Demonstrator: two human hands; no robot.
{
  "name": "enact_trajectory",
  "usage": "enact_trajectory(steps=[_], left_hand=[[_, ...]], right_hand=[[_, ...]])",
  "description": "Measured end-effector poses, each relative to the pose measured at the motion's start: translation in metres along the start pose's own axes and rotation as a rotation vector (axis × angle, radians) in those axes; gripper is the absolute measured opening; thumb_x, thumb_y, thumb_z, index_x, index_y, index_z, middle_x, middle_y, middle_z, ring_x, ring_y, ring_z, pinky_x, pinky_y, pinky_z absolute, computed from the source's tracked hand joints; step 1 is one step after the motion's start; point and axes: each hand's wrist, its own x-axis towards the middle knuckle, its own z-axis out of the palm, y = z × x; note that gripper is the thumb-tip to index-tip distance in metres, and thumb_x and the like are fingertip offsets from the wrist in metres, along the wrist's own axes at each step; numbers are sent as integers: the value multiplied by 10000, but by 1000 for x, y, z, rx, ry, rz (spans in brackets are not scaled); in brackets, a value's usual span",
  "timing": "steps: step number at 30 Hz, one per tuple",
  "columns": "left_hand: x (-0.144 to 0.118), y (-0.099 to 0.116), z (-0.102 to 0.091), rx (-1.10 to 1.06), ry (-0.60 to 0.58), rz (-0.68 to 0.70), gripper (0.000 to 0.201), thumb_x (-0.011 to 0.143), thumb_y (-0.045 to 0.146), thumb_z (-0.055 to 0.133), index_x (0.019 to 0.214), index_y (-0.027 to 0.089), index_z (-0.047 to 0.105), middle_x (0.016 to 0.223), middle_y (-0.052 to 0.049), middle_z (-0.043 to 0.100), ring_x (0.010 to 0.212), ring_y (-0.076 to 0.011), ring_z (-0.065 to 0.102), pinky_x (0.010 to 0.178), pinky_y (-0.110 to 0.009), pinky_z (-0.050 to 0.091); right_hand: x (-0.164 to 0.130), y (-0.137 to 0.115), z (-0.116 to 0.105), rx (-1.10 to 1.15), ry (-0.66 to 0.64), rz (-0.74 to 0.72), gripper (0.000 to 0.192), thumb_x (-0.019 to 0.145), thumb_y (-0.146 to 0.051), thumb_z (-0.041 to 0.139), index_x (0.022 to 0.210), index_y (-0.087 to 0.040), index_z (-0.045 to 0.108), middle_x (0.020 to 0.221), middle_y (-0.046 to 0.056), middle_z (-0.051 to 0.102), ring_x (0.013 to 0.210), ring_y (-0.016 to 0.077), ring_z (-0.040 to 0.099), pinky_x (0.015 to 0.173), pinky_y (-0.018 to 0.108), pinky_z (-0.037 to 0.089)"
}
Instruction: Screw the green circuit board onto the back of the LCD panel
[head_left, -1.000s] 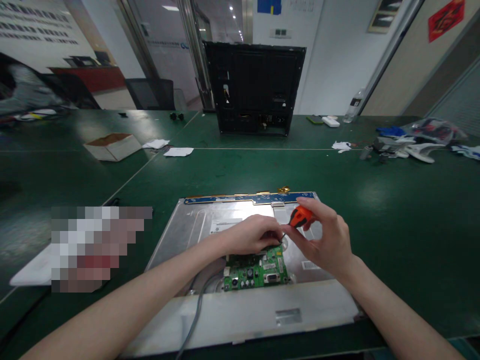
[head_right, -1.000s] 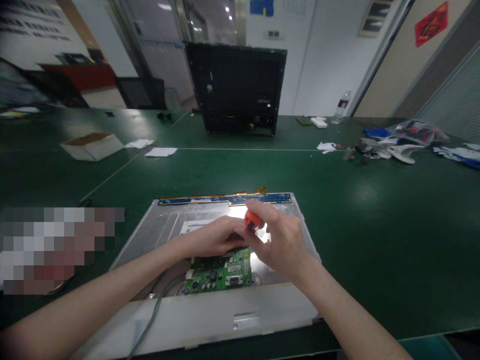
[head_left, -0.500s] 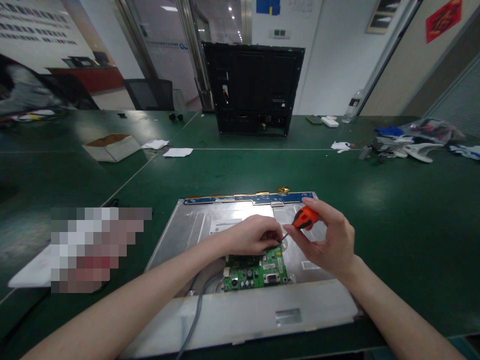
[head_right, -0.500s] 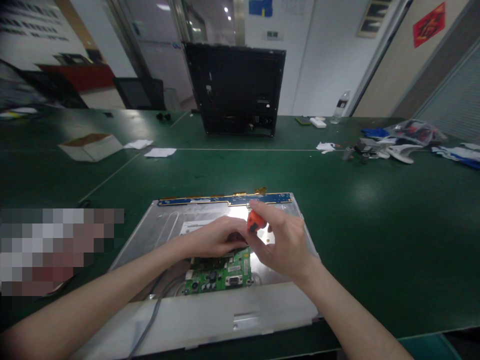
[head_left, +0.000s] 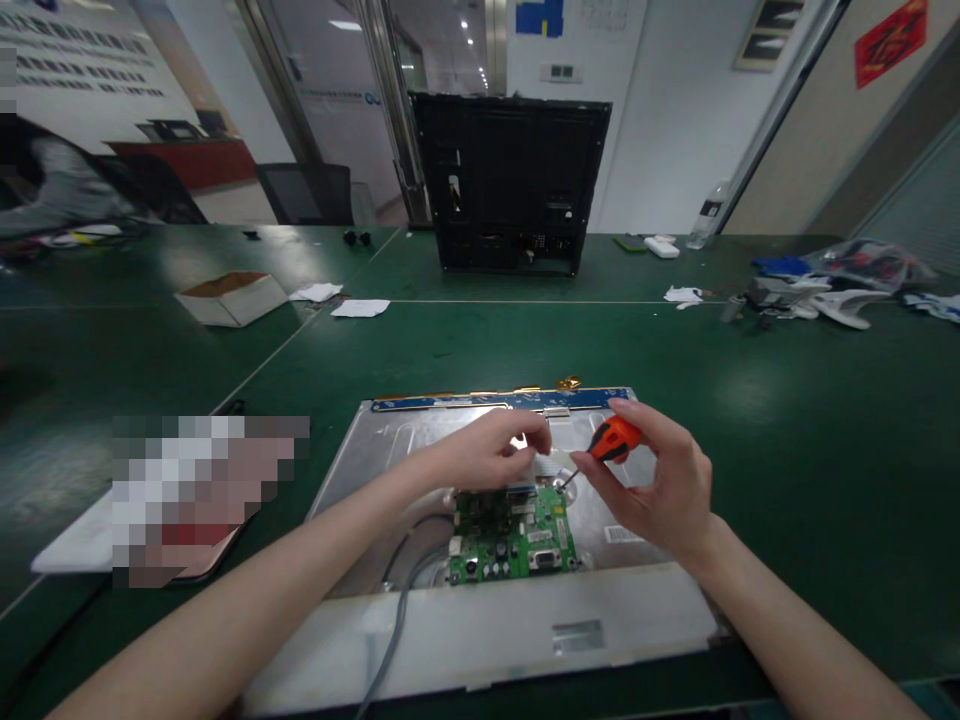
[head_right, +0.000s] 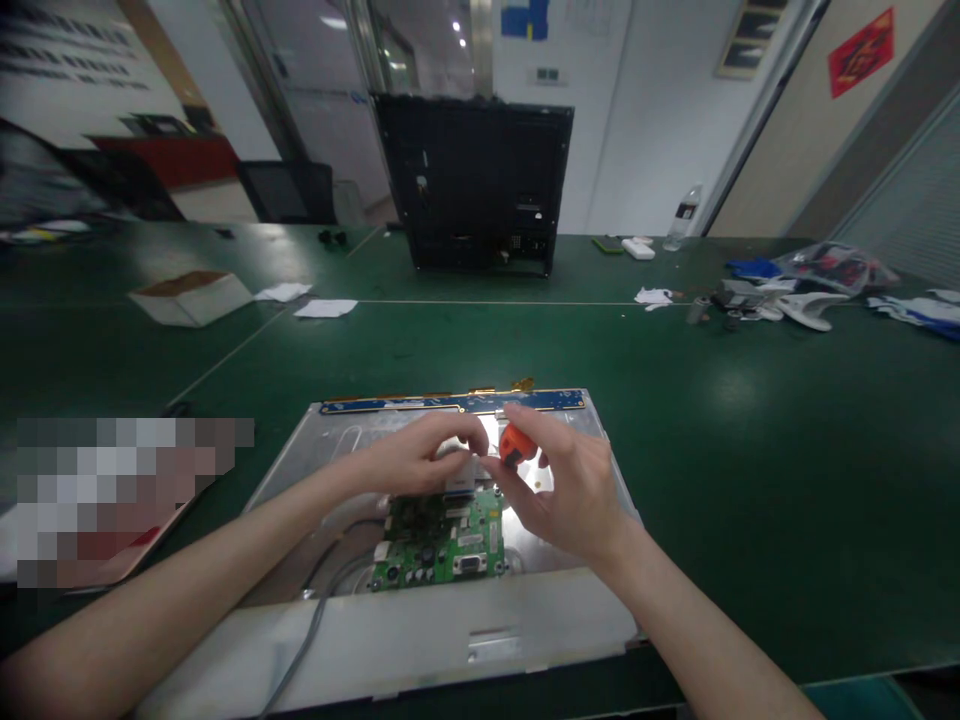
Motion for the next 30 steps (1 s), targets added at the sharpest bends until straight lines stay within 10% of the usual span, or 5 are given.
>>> enact_trajectory(steps=[11,30], left_hand=[[-26,-11,-38,179,-236,-362,109,830,248,587,768,174,639,690,-2,611,615,-149,520,554,-247,323],[-49,-25,-17,330,4,-454,116,777,93,504,744,171,583,728,-24,606,683,-170,541,617,-244,343]], right_hand=[[0,-2,0,-19,8,15,432,878,-288,615,1256,-195,428,722,-29,636,563,124,610,461,233,514],[-4,2,4,38,-53,59,361,901,-302,569,1216,-210,418,716,-46,635,483,87,543,462,212,444]])
